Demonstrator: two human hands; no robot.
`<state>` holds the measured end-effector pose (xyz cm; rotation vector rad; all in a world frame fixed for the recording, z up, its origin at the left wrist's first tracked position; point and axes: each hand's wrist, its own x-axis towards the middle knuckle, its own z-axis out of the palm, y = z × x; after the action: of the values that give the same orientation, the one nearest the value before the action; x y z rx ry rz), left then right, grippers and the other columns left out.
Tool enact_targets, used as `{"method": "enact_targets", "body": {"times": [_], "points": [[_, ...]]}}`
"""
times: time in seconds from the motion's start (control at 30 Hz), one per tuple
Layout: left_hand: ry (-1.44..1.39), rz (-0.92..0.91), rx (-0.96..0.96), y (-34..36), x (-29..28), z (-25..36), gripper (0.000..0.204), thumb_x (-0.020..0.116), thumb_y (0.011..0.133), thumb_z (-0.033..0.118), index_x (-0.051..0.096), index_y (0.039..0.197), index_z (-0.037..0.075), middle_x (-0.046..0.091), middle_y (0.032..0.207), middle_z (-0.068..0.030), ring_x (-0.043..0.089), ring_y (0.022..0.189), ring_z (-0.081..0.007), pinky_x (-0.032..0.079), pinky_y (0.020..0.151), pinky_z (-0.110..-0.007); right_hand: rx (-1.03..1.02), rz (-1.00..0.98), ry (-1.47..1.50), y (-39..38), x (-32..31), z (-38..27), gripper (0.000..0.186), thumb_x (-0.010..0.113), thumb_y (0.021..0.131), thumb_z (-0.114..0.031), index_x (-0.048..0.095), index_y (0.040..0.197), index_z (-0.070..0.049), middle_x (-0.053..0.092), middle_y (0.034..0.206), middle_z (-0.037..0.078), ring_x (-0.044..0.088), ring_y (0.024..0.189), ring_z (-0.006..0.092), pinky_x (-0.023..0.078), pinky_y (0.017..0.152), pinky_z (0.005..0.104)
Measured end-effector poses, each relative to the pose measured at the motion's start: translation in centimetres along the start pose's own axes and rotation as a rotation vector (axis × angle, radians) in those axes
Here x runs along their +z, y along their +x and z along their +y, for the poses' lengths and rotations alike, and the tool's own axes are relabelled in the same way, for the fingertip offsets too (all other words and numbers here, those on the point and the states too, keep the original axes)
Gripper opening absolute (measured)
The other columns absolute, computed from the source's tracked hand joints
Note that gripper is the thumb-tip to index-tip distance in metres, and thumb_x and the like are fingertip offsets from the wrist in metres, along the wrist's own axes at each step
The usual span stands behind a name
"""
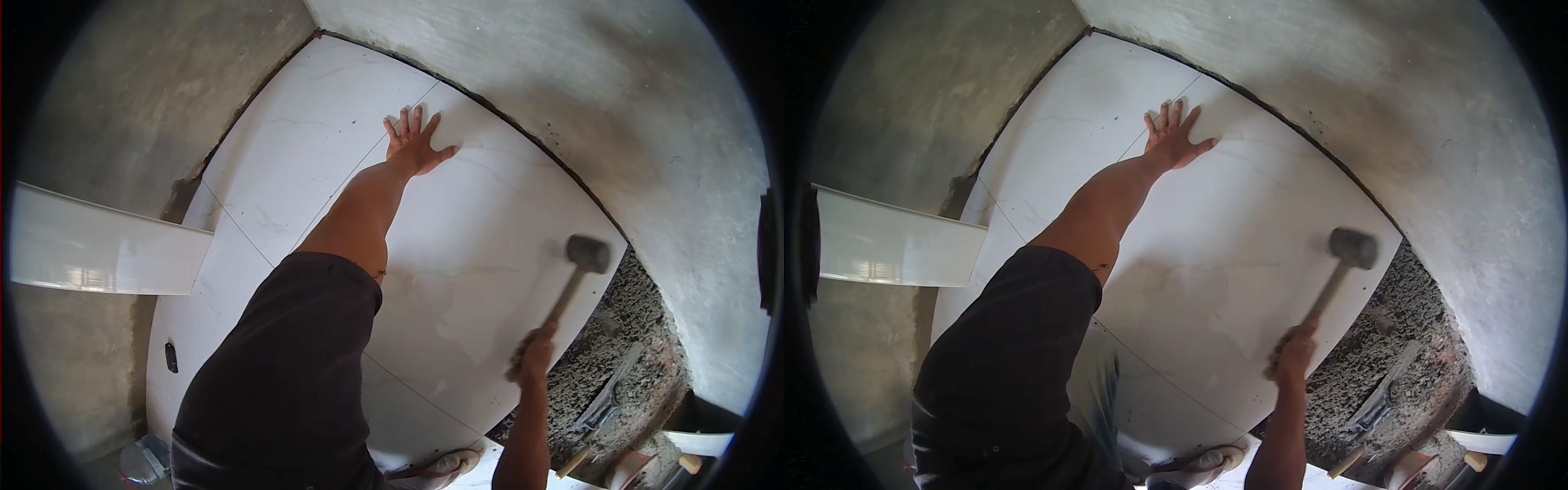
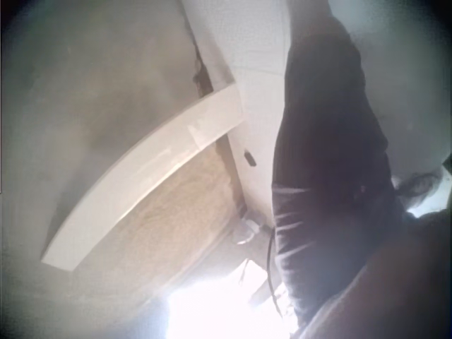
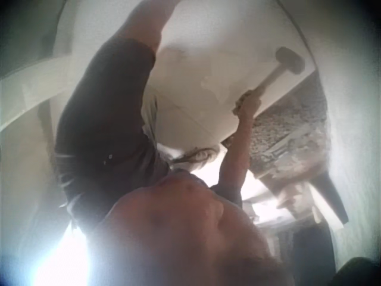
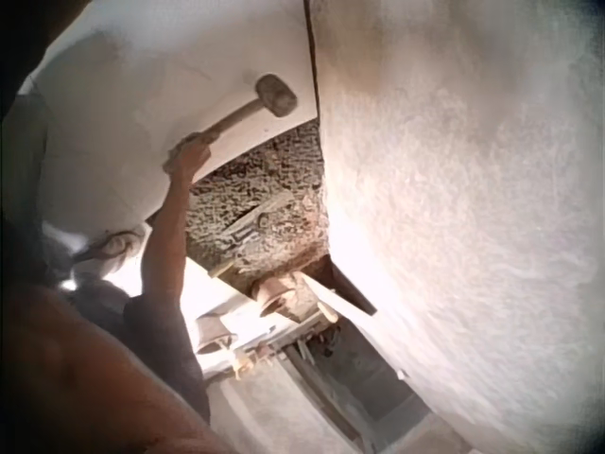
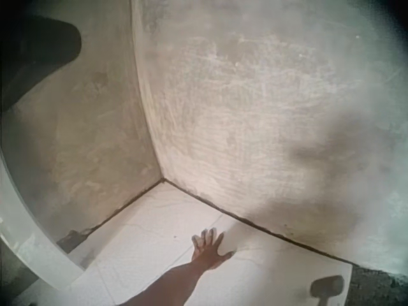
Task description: The person positions white tiles onto a bed of wet mortar, taps them into place with a rubber mallet, and uses a trowel to spread and level mortar for subsequent tiles.
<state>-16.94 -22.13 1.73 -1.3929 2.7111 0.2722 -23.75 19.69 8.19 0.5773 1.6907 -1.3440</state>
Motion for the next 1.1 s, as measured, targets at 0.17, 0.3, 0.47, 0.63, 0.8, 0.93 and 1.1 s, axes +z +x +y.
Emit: {"method": "enact_targets", "body": {"times": [0.17,0.3,0.47,0.63,0.8,0.93,1.1], "points": [[0.014,0.007,0.017,0.2,0.5,-0.1,0.088,0.032,0.085,0.075,0.009,0.153,0.025,0.000,0.159,-0.0126,-0.007,0.147,-0.0309,-0.004,0.116,-0.053,-0.226,0.085,0.112,-0.1,2.6,0.4,0.061,0.028,0.091,-0.072,0.041,0.074,-0.014,0.035,0.050,-0.003,0.031,0.034,0.0104,0.028,0.030,0.0266],[0.024,-0.014,0.004,0.2,-0.1,0.0,0.087,0.032,0.086,0.074,0.009,0.153,0.024,-0.001,0.159,-0.0131,-0.006,0.147,-0.0297,-0.004,0.117,-0.050,-0.203,0.036,-0.054,-1.0,2.7,-1.8,0.066,0.027,0.088,-0.076,0.040,0.074,-0.013,0.034,0.051,-0.002,0.035,0.036,0.0114,0.029,0.031,0.0263],[0.029,0.042,0.028,0.7,0.5,-0.1,0.087,0.032,0.086,0.074,0.009,0.153,0.024,0.000,0.159,-0.0129,-0.005,0.147,-0.0294,-0.003,0.117,-0.050,-0.042,-0.044,-0.091,0.8,2.1,0.0,0.068,0.027,0.088,-0.075,0.040,0.074,-0.010,0.036,0.052,0.000,0.038,0.036,0.0140,0.031,0.031,0.0272],[0.023,0.042,0.030,0.6,0.8,0.0,0.087,0.033,0.086,0.074,0.009,0.153,0.024,0.001,0.159,-0.0128,-0.005,0.147,-0.0292,-0.002,0.116,-0.050,-0.326,0.074,0.072,-0.2,2.4,2.3,0.064,0.030,0.090,-0.072,0.040,0.074,-0.011,0.035,0.051,-0.001,0.034,0.035,0.0134,0.029,0.032,0.0271],[0.048,0.075,0.018,0.8,0.7,-1.0,0.088,0.033,0.085,0.075,0.009,0.153,0.024,0.002,0.159,-0.0125,-0.004,0.147,-0.0301,-0.003,0.116,-0.051,-0.287,0.112,0.126,-2.1,2.2,1.0,0.064,0.029,0.090,-0.074,0.041,0.076,-0.013,0.034,0.051,-0.001,0.032,0.036,0.0138,0.028,0.034,0.0290],[0.126,0.071,0.056,2.2,2.1,0.3,0.090,0.029,0.084,0.077,0.009,0.154,0.024,0.003,0.160,-0.0121,-0.001,0.147,-0.0314,-0.002,0.113,-0.058,-0.036,0.038,-0.145,0.8,0.0,3.4,0.066,0.025,0.091,-0.071,0.040,0.069,-0.012,0.040,0.051,0.000,0.038,0.037,0.0123,0.034,0.033,0.0277],[0.057,-0.017,0.130,1.5,1.7,5.5,0.078,0.032,0.097,0.058,0.013,0.151,0.005,0.010,0.156,-0.0216,0.008,0.145,-0.0381,0.008,0.116,-0.053,-0.127,-0.297,0.755,7.6,-7.0,8.1,0.063,0.023,0.095,-0.068,0.039,0.061,-0.017,0.036,0.049,-0.005,0.039,0.036,0.0101,0.037,0.033,0.0293]]}}
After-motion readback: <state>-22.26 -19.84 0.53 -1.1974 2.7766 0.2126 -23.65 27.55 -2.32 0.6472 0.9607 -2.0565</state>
